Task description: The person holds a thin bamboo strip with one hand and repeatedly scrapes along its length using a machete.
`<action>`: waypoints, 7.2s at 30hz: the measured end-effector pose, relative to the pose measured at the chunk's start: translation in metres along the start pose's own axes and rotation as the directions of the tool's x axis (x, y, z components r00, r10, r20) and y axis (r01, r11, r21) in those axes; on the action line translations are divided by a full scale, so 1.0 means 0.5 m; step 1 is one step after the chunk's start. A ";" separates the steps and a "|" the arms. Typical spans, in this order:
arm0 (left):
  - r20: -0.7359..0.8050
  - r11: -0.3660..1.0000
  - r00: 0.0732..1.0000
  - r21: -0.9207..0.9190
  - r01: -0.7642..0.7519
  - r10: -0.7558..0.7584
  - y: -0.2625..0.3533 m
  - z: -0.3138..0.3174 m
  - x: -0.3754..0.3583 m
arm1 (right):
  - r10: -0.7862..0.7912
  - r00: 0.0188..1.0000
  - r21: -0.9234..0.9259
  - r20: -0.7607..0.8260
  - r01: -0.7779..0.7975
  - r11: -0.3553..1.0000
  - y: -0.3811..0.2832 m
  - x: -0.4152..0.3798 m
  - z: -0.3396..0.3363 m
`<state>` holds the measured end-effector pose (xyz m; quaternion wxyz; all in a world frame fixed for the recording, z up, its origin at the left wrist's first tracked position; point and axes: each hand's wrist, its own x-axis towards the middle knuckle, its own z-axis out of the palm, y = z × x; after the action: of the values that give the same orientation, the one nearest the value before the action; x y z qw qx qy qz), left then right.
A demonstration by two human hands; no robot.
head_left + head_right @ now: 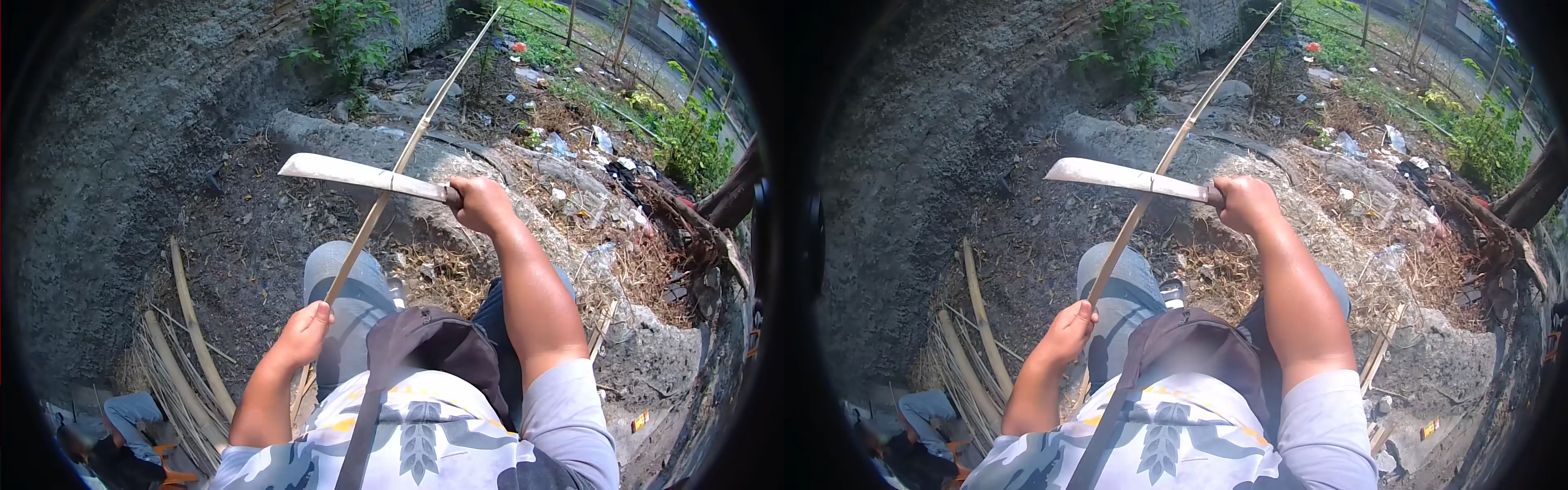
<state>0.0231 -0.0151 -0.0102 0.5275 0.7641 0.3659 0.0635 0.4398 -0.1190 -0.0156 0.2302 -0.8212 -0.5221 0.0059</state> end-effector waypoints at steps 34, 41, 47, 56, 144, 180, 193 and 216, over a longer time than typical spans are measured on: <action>0.145 0.847 0.975 -0.486 0.218 -0.168 0.032 -0.006 -0.006 | -0.244 0.969 0.029 -0.041 0.245 0.969 -0.091 -0.042 0.014; 0.156 0.961 0.973 -0.194 0.199 -0.171 0.040 0.005 -0.036 | -0.209 0.977 -0.062 0.046 0.212 0.975 -0.062 -0.020 0.009; 0.153 0.960 0.963 -0.137 0.244 -0.223 0.064 0.030 -0.027 | 0.064 0.983 -0.015 0.173 -0.063 0.998 -0.049 -0.020 -0.030; -0.050 0.991 0.997 -0.120 0.054 -0.061 0.059 0.028 -0.023 | -0.135 0.986 0.099 0.099 0.125 0.987 -0.082 -0.037 -0.024; -0.134 0.902 0.978 0.422 -0.089 0.159 -0.002 -0.034 -0.055 | 0.173 0.985 -0.037 0.004 -0.173 0.984 0.004 -0.010 -0.010; -0.188 0.948 0.971 0.305 -0.088 0.151 -0.052 -0.039 -0.089 | -0.161 0.986 0.319 0.049 0.137 0.938 -0.065 -0.031 0.034; -0.155 0.910 0.979 0.410 -0.057 0.131 -0.061 -0.070 -0.129 | 0.120 0.993 -0.062 0.004 -0.120 0.991 -0.010 -0.010 -0.002; -0.124 0.910 0.988 0.414 -0.033 0.093 -0.069 -0.066 -0.136 | -0.066 0.993 -0.119 -0.100 0.054 0.991 -0.020 -0.005 0.028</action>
<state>-0.0591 -0.0264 -0.0056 0.3258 0.8629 0.3823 0.0559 0.4265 -0.1124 -0.0248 0.2089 -0.8162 -0.5336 -0.0739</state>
